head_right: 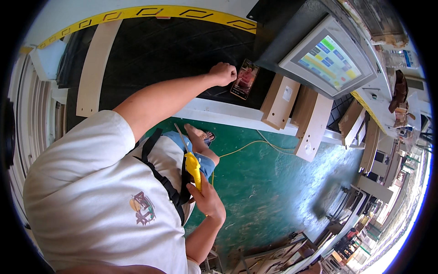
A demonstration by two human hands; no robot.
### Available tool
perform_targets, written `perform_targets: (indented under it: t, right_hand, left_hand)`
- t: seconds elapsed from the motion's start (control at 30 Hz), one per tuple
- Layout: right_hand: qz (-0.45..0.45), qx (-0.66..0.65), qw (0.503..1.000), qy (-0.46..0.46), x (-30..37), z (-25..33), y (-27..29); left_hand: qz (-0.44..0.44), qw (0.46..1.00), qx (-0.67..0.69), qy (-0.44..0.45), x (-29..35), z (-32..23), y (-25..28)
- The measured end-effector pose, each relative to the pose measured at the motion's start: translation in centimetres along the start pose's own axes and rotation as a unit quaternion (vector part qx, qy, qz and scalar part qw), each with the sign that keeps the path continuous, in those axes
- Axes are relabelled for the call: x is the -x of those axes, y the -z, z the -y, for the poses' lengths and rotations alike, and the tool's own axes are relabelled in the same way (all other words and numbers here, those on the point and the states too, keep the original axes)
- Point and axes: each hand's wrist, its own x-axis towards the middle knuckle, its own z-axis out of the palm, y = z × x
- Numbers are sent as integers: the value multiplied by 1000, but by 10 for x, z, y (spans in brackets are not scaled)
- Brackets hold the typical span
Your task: The person uses a yellow air blow gun to clean dust and debris from the surface and edges of rectangular wooden panels. They handle the panels one by one, placing them on a workbench, blowing them clean, and then moving them to a stack.
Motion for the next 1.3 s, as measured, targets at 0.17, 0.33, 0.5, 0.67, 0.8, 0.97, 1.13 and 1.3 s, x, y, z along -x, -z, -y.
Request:
perform_targets:
  t: [0.17, 0.33, 0.5, 0.67, 0.8, 0.97, 1.13, 1.3]
  right_hand:
    - [-8, 3, 1000, 14, -1, 2, 1]
    - [-13, 3, 1000, 20, -1, 3, 1]
    - [-9, -2, 1000, 12, -1, 1, 2]
    - [5, -14, 1000, -19, 1, 3, 4]
    - [-10, -20, 1000, -9, 5, -3, 2]
    - [-12, -29, 999, -10, 9, -5, 2]
    - [-7, -12, 1000, -17, 12, 3, 2]
    - [-28, -18, 999, -35, 20, -3, 2]
  left_hand:
    - [-26, 1000, 13, 0, 2, -1, -4]
    - [-58, 998, 16, -7, -2, 4, -9]
    - [-2, 999, 39, -16, -3, 7, -7]
    - [-33, 996, 70, -50, -4, 14, -11]
    - [-32, 996, 66, -43, -5, 14, -11]
    - [10, 998, 62, -22, -1, 7, 0]
    - [24, 1000, 5, -13, -1, 6, 1]
    - [27, 999, -1, -17, 1, 1, 2]
